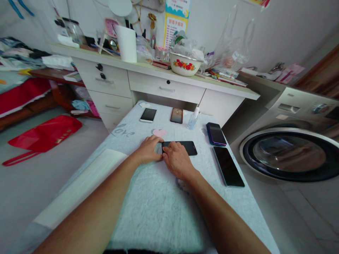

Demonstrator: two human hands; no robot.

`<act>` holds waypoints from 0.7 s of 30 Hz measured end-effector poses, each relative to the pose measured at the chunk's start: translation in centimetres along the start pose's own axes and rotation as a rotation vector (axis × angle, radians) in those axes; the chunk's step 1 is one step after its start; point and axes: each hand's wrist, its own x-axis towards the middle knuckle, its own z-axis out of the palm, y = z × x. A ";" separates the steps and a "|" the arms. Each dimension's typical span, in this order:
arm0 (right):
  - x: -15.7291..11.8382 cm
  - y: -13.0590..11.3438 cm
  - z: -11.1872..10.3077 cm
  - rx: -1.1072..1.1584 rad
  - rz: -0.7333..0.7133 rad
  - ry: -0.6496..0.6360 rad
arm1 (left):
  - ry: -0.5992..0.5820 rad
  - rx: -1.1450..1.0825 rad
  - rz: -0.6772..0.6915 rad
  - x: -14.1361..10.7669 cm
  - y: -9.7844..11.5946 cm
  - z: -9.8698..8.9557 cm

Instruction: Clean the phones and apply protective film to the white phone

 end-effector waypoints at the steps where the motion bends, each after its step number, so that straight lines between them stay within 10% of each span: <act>1: 0.0 -0.1 0.0 0.005 -0.009 -0.004 | -0.002 0.001 0.000 0.0 0.0 0.0; 21: -0.4 -0.7 0.0 0.047 -0.063 -0.042 | -0.010 0.002 -0.009 0.0 0.0 -0.1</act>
